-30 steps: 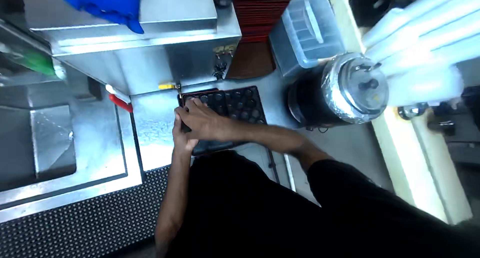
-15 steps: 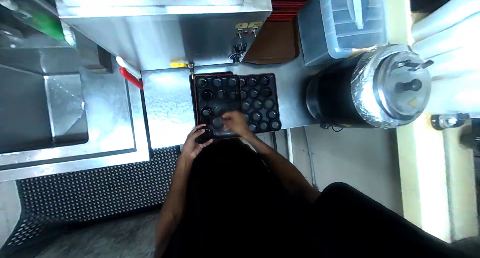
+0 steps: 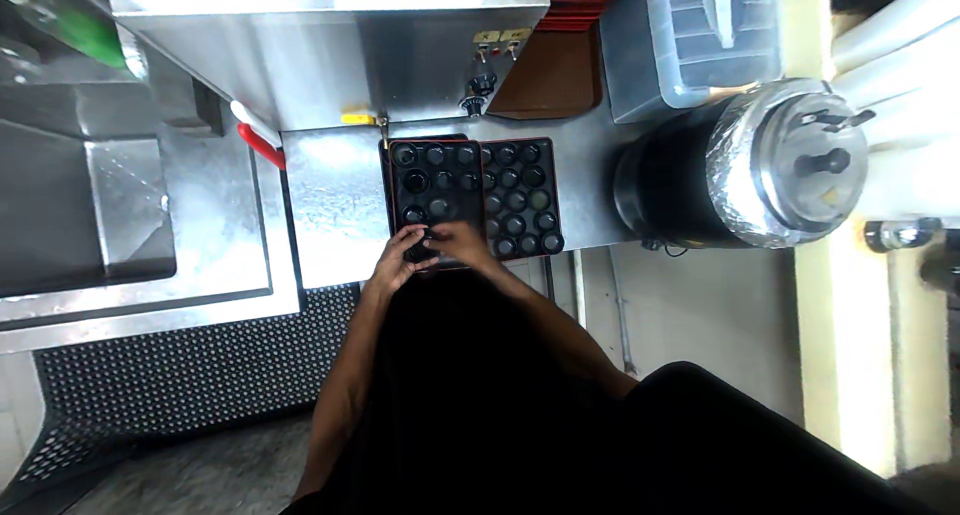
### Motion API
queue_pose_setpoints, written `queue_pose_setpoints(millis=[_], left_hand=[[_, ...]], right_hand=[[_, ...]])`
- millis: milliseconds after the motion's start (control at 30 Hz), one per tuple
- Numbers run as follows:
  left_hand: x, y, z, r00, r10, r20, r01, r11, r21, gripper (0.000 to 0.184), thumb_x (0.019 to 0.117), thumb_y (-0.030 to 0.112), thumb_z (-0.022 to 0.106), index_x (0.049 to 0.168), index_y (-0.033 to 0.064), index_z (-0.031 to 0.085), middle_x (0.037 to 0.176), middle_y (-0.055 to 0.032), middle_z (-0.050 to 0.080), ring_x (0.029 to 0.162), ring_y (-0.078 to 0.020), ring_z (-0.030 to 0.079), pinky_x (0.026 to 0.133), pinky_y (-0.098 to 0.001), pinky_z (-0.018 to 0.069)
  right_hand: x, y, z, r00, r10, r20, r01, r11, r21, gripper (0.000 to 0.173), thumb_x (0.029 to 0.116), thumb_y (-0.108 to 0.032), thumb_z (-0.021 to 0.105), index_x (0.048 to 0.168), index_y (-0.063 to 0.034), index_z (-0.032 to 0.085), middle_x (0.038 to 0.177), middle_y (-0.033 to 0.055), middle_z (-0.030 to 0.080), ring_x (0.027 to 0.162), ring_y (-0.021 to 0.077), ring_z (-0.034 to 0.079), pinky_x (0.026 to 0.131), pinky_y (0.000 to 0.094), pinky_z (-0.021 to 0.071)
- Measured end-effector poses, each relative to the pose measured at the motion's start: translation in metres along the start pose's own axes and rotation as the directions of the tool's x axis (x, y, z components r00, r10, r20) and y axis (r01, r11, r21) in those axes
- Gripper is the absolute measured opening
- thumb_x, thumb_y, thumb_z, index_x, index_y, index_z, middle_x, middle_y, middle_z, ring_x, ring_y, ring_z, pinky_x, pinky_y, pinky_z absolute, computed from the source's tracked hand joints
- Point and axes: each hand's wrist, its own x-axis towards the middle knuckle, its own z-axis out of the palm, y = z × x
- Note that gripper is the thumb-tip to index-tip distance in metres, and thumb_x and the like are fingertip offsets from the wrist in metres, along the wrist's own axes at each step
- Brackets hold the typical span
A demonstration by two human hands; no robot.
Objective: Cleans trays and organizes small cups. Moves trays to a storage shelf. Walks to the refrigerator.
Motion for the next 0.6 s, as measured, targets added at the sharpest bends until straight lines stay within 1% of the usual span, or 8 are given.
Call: queue_pose_setpoints(millis=[67,133,233,367,433,467,533,600], left_hand=[[0.002,0.001,0.002,0.999,-0.042,-0.032,0.043,0.999,0.030,0.033,0.1001,0.024,0.065,0.130,0.0112,0.061,0.124,-0.0164,0.065,0.107,-0.0351,0.068,0.088,-0.0578,0.0590],[0.002,-0.001,-0.004,0.996,-0.051,-0.075,0.052,0.999,0.014,0.031,0.1002,0.020,0.063,0.129,0.0082,0.062,0.123,-0.0192,0.067,0.107,-0.0364,0.068,0.088,-0.0560,0.0593],[0.003,-0.001,-0.012,0.996,-0.038,-0.081,0.035,0.999,-0.033,0.030,0.1018,0.020,0.056,0.129,0.0074,0.060,0.123,-0.0207,0.066,0.109,-0.0363,0.068,0.091,-0.0538,0.0583],[0.003,0.000,-0.009,0.991,-0.015,-0.132,0.014,1.000,-0.004,0.030,0.1030,0.022,0.055,0.130,0.0093,0.060,0.126,-0.0176,0.064,0.111,-0.0352,0.065,0.090,-0.0561,0.0571],[0.001,0.001,-0.007,0.993,-0.007,-0.119,0.009,1.000,0.018,0.031,0.1044,0.024,0.053,0.132,0.0112,0.060,0.131,-0.0153,0.061,0.115,-0.0347,0.063,0.093,-0.0588,0.0555],[0.001,0.000,-0.007,0.995,-0.005,-0.100,0.007,1.000,0.026,0.032,0.1048,0.025,0.053,0.132,0.0119,0.060,0.132,-0.0151,0.061,0.115,-0.0347,0.064,0.092,-0.0590,0.0558],[0.000,-0.002,-0.007,0.998,-0.014,-0.055,0.017,0.998,0.055,0.033,0.1061,0.028,0.053,0.134,0.0128,0.060,0.130,-0.0153,0.063,0.112,-0.0342,0.066,0.089,-0.0576,0.0577],[-0.004,-0.002,-0.007,0.998,-0.039,-0.041,0.043,0.994,0.104,0.034,0.1059,0.029,0.055,0.135,0.0125,0.060,0.126,-0.0153,0.066,0.107,-0.0336,0.068,0.086,-0.0549,0.0600]], right_hand=[[-0.003,0.004,-0.007,0.998,0.014,-0.069,-0.013,1.000,0.015,0.028,0.0980,-0.023,0.071,0.118,-0.0039,0.073,0.098,0.0128,0.076,0.076,0.0214,0.073,0.074,0.0430,0.0641],[0.001,0.014,-0.023,0.973,0.075,-0.217,-0.068,0.997,0.038,0.025,0.0998,-0.019,0.067,0.118,-0.0023,0.072,0.098,0.0128,0.076,0.077,0.0214,0.075,0.076,0.0433,0.0651],[0.014,0.038,-0.042,0.892,0.136,-0.431,-0.109,0.990,0.087,0.029,0.1009,-0.018,0.064,0.124,-0.0003,0.069,0.100,0.0144,0.076,0.081,0.0219,0.077,0.079,0.0427,0.0658],[0.015,0.040,-0.050,0.868,0.138,-0.477,-0.147,0.989,0.019,0.043,0.1005,-0.027,0.067,0.135,-0.0016,0.064,0.109,0.0151,0.075,0.088,0.0238,0.077,0.084,0.0436,0.0650],[0.006,0.029,-0.042,0.889,0.096,-0.447,-0.144,0.987,-0.075,0.051,0.0984,-0.036,0.069,0.136,-0.0026,0.063,0.117,0.0188,0.071,0.094,0.0298,0.074,0.086,0.0504,0.0628],[0.001,0.021,-0.034,0.917,0.080,-0.392,-0.126,0.988,-0.094,0.052,0.0973,-0.041,0.070,0.134,-0.0039,0.065,0.115,0.0185,0.071,0.093,0.0304,0.074,0.085,0.0520,0.0627],[-0.006,0.007,-0.013,0.981,0.062,-0.185,-0.076,0.994,-0.072,0.050,0.0964,-0.043,0.072,0.130,-0.0060,0.068,0.106,0.0152,0.075,0.083,0.0265,0.074,0.078,0.0489,0.0641],[-0.001,0.006,0.008,0.999,0.051,0.004,-0.050,0.998,-0.031,0.042,0.0963,-0.037,0.074,0.123,-0.0049,0.072,0.097,0.0140,0.076,0.076,0.0238,0.074,0.074,0.0463,0.0637]])
